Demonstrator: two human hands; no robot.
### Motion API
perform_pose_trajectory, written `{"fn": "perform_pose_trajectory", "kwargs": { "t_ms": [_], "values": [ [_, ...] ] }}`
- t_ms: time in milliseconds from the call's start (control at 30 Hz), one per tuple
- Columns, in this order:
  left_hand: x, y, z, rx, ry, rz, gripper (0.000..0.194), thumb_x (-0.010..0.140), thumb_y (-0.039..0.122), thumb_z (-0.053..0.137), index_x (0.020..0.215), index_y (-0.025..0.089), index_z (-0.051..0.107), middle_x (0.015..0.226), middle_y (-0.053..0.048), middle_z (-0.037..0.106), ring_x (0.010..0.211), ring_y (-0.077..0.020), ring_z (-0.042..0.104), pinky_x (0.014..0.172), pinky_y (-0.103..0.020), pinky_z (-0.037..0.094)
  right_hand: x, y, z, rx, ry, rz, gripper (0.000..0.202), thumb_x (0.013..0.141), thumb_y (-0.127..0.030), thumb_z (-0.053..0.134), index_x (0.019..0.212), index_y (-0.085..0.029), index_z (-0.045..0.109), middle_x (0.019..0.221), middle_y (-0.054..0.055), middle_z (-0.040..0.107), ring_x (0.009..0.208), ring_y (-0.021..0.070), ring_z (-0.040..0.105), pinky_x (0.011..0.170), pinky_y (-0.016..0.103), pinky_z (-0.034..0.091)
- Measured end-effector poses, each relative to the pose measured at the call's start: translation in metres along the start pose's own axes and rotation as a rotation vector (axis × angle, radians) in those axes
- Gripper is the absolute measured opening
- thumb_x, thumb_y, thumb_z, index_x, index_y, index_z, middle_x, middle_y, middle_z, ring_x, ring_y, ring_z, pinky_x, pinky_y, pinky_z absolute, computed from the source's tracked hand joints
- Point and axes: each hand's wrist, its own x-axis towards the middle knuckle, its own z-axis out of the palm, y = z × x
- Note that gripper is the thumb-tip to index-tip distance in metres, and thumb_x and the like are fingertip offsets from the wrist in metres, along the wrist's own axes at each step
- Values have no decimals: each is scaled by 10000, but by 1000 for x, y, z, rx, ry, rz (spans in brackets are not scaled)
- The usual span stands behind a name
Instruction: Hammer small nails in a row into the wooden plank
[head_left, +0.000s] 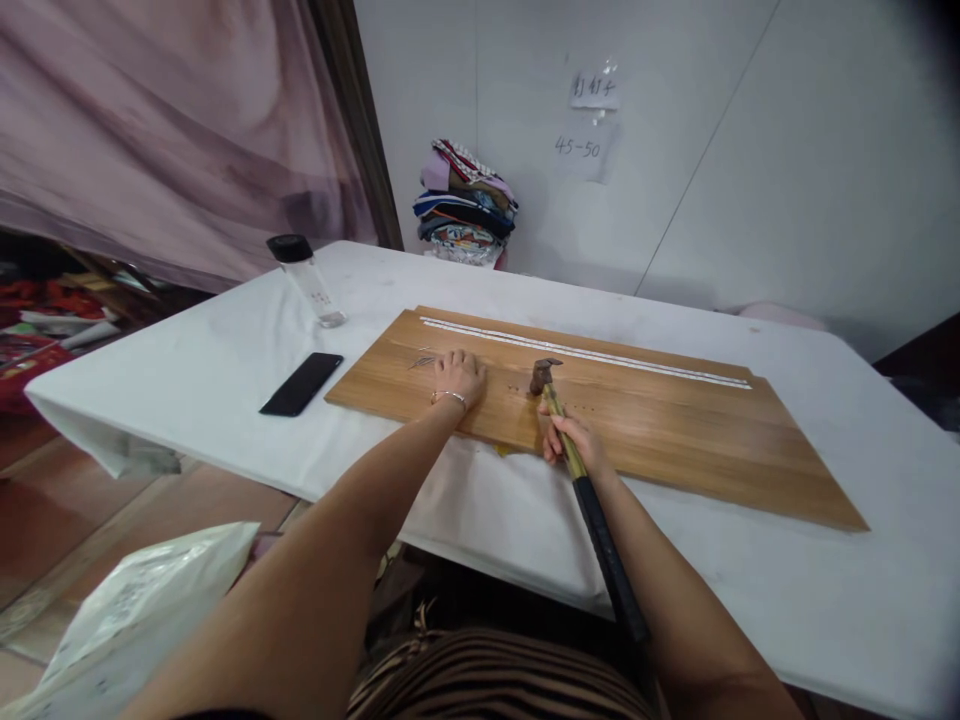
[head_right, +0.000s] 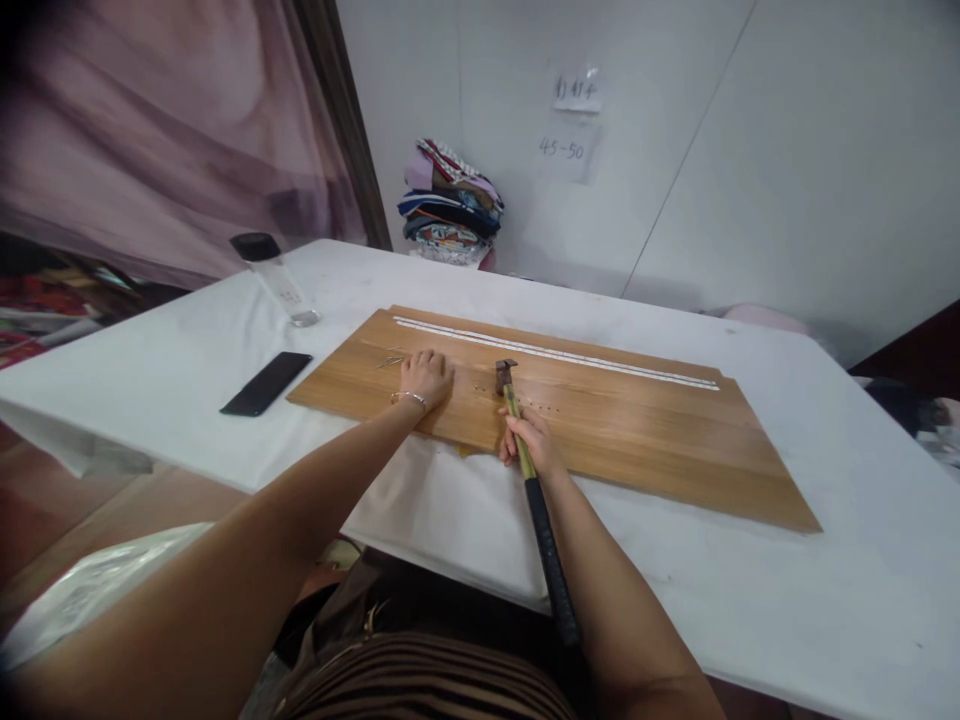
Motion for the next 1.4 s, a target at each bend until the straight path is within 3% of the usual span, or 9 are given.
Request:
{"fn": "perform_pose_trajectory", "kwargs": {
  "t_ms": [700, 933, 1233, 1400],
  "values": [
    [-2, 0, 0, 4, 1, -3, 372, 975, 366, 412, 1172, 201, 682, 1347, -154, 629, 1284, -310, 514, 1102, -477, 369, -1, 1, 1, 13, 7, 16, 410, 769, -474, 664, 1060, -207, 553, 431, -122, 476, 385, 156, 571, 387, 238, 409],
    [-3, 1, -5, 1, -14, 4, 427, 1001, 480, 390, 1129, 209, 694, 1326, -139, 639, 1297, -309, 505, 1113, -469, 365, 0, 3, 1, -2, -8, 16, 392, 784, -465, 645, 1056, -199, 552, 434, -116, 480, 389, 162, 576, 387, 241, 411],
    [-5, 2, -10, 5, -38, -1, 438, 996, 474, 393, 1159, 191, 684, 1342, -144, 626, 1310, -308, 500, 1128, -467, 358, -1, 1, 3, -18, 4, -16, 383, 786, -469, 643, 1042, -198, 555, 429, -114, 485, 376, 156, 565, 385, 240, 405],
    [-6, 1, -12, -17, -63, 7, 486, 944, 553, 462, 1218, 208, 667, 1388, -143, 602, 1347, -316, 469, 1148, -481, 336, -2, -2, 4, -10, 12, -16, 382, 769, -470, 654, 1025, -204, 555, 428, -113, 497, 379, 155, 565, 393, 241, 409]
  ]
}}
